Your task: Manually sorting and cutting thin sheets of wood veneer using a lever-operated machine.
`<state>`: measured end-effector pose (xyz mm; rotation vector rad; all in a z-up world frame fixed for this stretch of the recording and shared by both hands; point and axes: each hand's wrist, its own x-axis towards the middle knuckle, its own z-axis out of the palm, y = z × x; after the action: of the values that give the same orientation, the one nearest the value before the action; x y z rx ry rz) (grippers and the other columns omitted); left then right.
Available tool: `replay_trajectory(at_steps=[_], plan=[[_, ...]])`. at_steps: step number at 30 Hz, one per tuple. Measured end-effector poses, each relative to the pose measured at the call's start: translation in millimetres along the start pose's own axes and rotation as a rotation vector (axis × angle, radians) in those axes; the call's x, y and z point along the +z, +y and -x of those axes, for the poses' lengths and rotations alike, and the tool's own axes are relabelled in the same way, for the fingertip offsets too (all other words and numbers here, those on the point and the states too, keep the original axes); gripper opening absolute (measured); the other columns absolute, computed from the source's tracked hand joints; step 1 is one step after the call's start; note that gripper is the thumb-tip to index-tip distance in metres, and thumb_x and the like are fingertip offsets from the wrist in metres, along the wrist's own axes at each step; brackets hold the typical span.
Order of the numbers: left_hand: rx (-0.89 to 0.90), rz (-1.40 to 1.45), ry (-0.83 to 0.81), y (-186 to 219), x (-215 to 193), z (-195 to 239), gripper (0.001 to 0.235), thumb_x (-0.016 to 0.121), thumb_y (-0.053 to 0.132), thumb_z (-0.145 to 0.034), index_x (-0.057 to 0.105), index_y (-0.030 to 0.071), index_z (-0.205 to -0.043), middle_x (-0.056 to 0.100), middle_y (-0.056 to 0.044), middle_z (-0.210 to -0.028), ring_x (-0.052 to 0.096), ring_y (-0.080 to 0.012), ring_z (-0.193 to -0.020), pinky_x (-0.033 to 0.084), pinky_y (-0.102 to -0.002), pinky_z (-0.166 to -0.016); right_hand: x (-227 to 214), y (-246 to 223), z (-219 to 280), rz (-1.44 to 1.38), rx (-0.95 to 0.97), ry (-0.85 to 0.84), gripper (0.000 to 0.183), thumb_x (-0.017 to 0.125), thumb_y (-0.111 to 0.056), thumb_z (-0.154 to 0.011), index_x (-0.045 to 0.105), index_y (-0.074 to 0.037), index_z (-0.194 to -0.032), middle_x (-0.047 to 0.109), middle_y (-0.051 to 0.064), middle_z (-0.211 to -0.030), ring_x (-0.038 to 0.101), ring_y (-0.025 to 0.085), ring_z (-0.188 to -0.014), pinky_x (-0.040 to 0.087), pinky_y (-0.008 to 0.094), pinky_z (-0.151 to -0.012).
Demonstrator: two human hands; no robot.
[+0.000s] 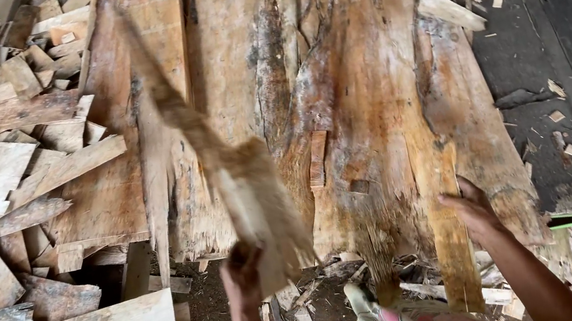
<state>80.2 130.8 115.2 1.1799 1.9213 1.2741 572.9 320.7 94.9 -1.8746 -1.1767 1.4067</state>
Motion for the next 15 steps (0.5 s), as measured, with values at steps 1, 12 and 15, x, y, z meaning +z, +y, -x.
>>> replay_trajectory(at_steps=[1, 12, 15], plan=[[-0.088, -0.242, 0.108, 14, -13, -22, 0.037, 0.061, 0.044, -0.102, 0.066, 0.013, -0.122, 0.074, 0.002, -0.082, 0.055, -0.0039, -0.047, 0.046, -0.021, -0.037, -2, -18, 12, -0.05, -0.021, -0.004, 0.091, 0.075, -0.018, -0.086, 0.026, -0.006, -0.162, 0.061, 0.021, -0.147, 0.058, 0.028, -0.136, 0.038, 0.047, -0.117], [-0.132, -0.665, 0.012, -20, 68, -5, 0.069, 0.061, 0.05, -0.097, 0.05, 0.003, -0.146, 0.066, -0.016, -0.13, 0.063, -0.0318, -0.116, 0.053, -0.044, -0.097, -40, 57, 1, -0.276, -0.035, -0.038, 0.091, 0.075, -0.012, -0.081, 0.032, -0.004, -0.161, 0.047, 0.022, -0.156, 0.055, 0.032, -0.136, 0.041, 0.052, -0.115], [-0.032, -0.763, 0.082, -4, 78, -4, 0.068, 0.064, 0.052, -0.091, 0.057, 0.006, -0.14, 0.068, -0.016, -0.137, 0.066, -0.0328, -0.12, 0.053, -0.047, -0.101, -35, 71, -9, -0.273, 0.104, -0.011, 0.094, 0.076, -0.01, -0.082, 0.027, -0.004, -0.162, 0.045, 0.022, -0.158, 0.05, 0.032, -0.143, 0.031, 0.055, -0.122]])
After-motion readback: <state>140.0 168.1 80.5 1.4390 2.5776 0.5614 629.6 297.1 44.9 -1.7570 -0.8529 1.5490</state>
